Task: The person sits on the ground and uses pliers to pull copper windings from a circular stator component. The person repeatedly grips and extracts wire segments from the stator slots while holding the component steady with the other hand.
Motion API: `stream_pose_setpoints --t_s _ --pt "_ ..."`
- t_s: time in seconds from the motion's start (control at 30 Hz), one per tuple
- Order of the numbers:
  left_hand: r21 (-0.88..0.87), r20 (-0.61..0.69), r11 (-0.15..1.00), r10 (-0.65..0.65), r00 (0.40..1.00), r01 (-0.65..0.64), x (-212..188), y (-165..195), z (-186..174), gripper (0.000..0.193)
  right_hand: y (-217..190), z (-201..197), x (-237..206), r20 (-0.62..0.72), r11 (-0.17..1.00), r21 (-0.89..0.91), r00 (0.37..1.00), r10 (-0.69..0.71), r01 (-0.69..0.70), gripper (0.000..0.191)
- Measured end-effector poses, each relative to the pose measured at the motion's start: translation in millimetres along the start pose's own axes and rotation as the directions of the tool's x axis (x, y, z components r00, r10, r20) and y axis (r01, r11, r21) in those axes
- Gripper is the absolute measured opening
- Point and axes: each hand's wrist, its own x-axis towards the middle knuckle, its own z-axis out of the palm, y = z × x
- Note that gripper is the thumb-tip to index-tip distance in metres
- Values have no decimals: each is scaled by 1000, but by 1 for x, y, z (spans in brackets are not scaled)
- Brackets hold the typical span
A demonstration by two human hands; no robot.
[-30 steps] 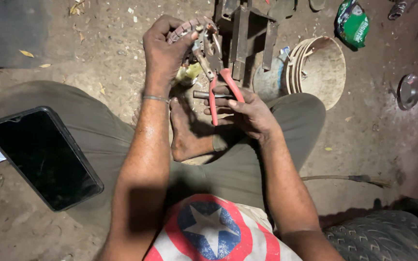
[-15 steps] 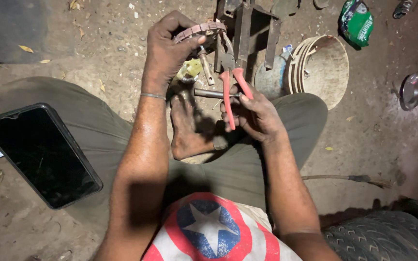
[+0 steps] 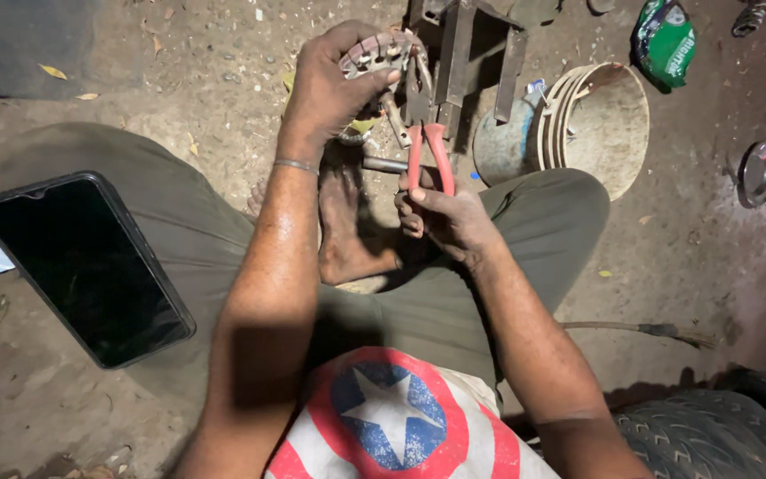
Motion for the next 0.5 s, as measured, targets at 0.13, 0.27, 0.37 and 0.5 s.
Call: stream_pose_setpoints --t_s 0.13,0.27,0.37,0.5 --pt "78 -35 995 60 998 -57 3 -8 0 34 5 -1 1 -29 996 -76 999 -39 36 33" --pt "47 19 999 23 1000 -24 4 -12 -2 32 3 -1 5 5 999 -29 1000 -26 26 34" --pt "-18 30 1000 -22 999 23 4 -11 -2 30 -2 5 9 -12 996 -83 1000 -8 7 39" --pt "3 6 1000 -10 1000 10 3 -8 -3 32 -10 13 9 44 986 -151 997 -59 65 43"
